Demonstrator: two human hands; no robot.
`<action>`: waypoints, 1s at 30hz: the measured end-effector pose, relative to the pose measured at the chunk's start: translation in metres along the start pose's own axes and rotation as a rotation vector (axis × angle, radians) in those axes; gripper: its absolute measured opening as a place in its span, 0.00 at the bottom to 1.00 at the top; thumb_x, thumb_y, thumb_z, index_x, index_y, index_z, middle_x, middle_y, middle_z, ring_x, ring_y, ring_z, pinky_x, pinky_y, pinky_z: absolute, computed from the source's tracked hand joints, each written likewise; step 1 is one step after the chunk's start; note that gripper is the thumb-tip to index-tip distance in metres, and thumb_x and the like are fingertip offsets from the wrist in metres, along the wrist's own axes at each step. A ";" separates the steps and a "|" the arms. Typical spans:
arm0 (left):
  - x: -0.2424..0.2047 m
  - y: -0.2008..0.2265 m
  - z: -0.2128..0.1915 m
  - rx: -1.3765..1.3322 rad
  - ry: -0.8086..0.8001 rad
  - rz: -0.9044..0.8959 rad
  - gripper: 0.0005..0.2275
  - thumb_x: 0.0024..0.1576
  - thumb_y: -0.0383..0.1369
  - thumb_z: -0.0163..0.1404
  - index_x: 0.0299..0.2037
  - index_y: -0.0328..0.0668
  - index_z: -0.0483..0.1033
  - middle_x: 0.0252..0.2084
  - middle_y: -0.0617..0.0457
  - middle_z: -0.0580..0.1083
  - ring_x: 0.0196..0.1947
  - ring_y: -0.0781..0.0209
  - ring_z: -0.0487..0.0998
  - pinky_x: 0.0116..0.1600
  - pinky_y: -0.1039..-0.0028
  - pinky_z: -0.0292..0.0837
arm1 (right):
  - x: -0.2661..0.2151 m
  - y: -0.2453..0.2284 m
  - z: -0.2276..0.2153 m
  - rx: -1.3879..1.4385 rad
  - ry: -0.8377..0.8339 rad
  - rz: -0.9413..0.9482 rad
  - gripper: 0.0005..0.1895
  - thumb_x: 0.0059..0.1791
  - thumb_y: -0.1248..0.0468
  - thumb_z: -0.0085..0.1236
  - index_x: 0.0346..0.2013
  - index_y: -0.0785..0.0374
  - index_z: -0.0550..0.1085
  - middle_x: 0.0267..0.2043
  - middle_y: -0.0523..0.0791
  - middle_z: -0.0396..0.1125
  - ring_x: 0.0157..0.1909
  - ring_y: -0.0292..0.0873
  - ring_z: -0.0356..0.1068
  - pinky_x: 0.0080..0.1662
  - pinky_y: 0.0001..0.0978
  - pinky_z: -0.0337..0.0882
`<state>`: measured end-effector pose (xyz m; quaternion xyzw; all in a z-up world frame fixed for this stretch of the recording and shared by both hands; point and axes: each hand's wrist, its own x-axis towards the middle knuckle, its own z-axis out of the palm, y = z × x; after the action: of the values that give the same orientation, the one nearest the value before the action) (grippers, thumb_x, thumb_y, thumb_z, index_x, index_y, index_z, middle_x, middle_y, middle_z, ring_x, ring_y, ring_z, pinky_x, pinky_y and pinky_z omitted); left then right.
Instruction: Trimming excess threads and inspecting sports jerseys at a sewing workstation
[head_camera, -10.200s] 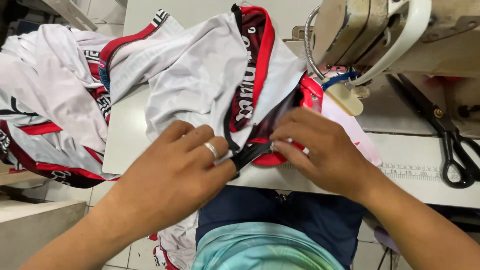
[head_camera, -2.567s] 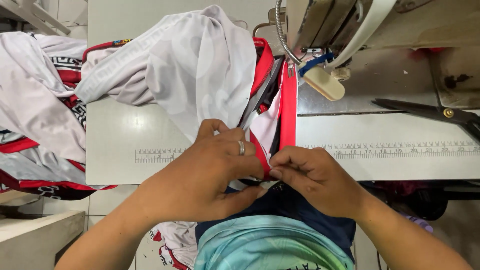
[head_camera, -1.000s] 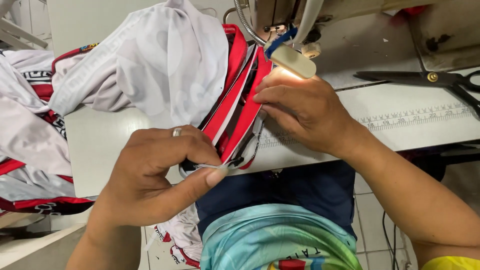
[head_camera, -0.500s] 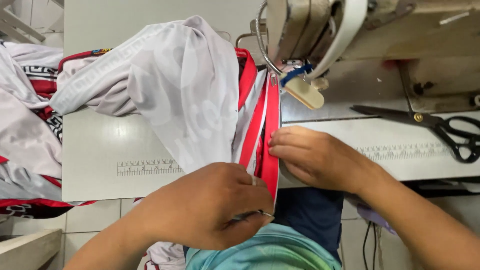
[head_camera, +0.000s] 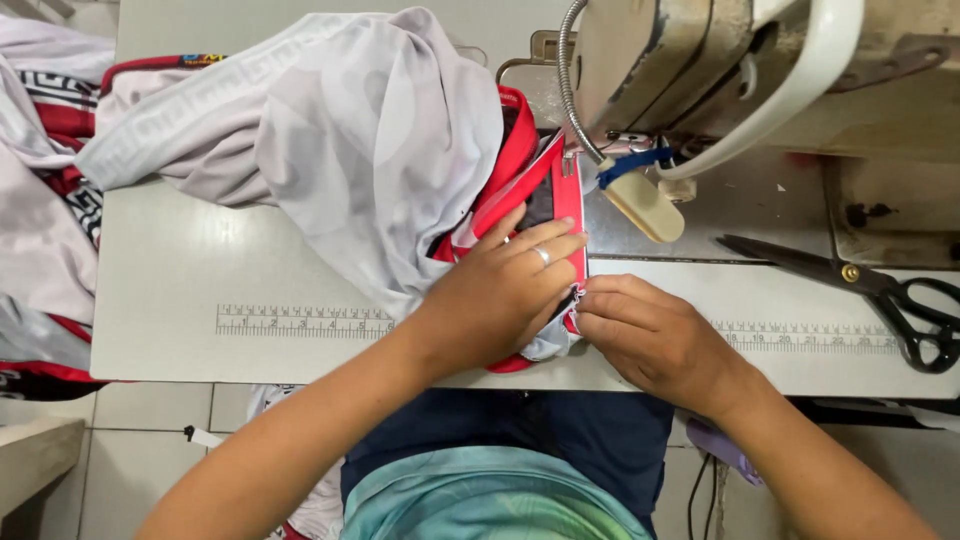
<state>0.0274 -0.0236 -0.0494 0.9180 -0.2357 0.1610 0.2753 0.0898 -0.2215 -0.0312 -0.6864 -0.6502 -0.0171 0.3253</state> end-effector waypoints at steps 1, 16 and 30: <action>-0.001 -0.005 -0.002 0.016 -0.048 0.035 0.05 0.58 0.28 0.40 0.34 0.38 0.70 0.55 0.42 0.71 0.60 0.46 0.67 0.64 0.46 0.55 | -0.001 0.001 0.000 0.012 -0.005 0.009 0.04 0.50 0.71 0.46 0.35 0.71 0.69 0.38 0.52 0.65 0.41 0.55 0.67 0.47 0.42 0.72; 0.018 -0.052 -0.015 0.060 -0.090 0.225 0.04 0.56 0.27 0.47 0.38 0.39 0.73 0.47 0.51 0.74 0.55 0.52 0.69 0.58 0.52 0.61 | 0.030 0.014 -0.003 -0.021 0.000 -0.011 0.05 0.50 0.74 0.46 0.34 0.75 0.70 0.35 0.53 0.65 0.38 0.56 0.67 0.46 0.43 0.72; 0.034 -0.094 -0.049 -0.153 0.031 0.259 0.05 0.57 0.23 0.44 0.33 0.33 0.73 0.37 0.47 0.73 0.42 0.47 0.69 0.48 0.62 0.67 | 0.043 0.046 0.003 -0.088 0.042 -0.013 0.06 0.49 0.77 0.47 0.34 0.78 0.72 0.38 0.58 0.68 0.42 0.60 0.69 0.47 0.48 0.73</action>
<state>0.0965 0.0624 -0.0363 0.8537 -0.3596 0.1910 0.3247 0.1365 -0.1791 -0.0338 -0.6953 -0.6464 -0.0621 0.3081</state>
